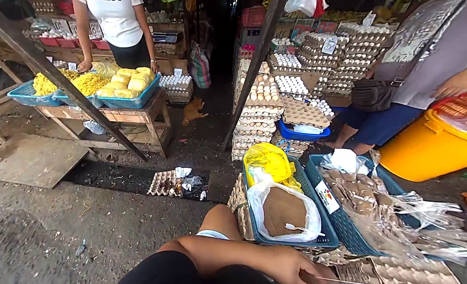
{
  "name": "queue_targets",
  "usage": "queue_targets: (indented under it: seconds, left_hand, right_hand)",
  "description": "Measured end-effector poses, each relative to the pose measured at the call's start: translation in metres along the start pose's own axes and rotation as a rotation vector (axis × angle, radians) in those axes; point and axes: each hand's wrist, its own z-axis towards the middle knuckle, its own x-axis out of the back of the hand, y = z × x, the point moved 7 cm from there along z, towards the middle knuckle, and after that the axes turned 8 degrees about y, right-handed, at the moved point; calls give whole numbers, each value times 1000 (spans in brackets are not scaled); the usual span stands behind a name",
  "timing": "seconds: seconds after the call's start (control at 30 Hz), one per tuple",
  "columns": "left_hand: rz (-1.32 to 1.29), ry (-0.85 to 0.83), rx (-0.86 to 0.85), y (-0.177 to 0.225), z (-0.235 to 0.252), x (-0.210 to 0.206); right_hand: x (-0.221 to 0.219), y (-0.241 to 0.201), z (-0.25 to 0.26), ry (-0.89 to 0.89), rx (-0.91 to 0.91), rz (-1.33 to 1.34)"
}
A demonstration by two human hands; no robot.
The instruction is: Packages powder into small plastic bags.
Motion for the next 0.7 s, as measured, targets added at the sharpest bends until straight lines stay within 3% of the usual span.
queue_targets:
  seconds: [0.07, 0.17, 0.3, 0.37, 0.43, 0.5, 0.6, 0.7]
  left_hand:
    - [-30, 44, -29, 0, 0, -2]
    - [4, -23, -27, -1, -4, -5]
    - [65, -232, 53, -6, -10, -10]
    - [46, -206, 93, -7, -11, -8]
    - [-8, -131, 69, -5, -9, -4]
    - [-65, -73, 42, -3, -5, -2]
    - [-99, -53, 78, -5, -1, -6]
    - [-58, -78, 147, -7, -1, -11]
  right_hand:
    - [-28, 15, -17, -96, 22, 12]
    - [-42, 33, -34, -61, 35, -20]
    - [8, 8, -15, 245, 107, -72]
    - [37, -6, -10, 387, 141, -26]
    - [49, -8, -11, 409, 173, 134]
    - [37, 11, -17, 270, 79, 311]
    - [-20, 63, -47, 81, -229, 410]
    - [-38, 78, -60, 233, -334, 282]
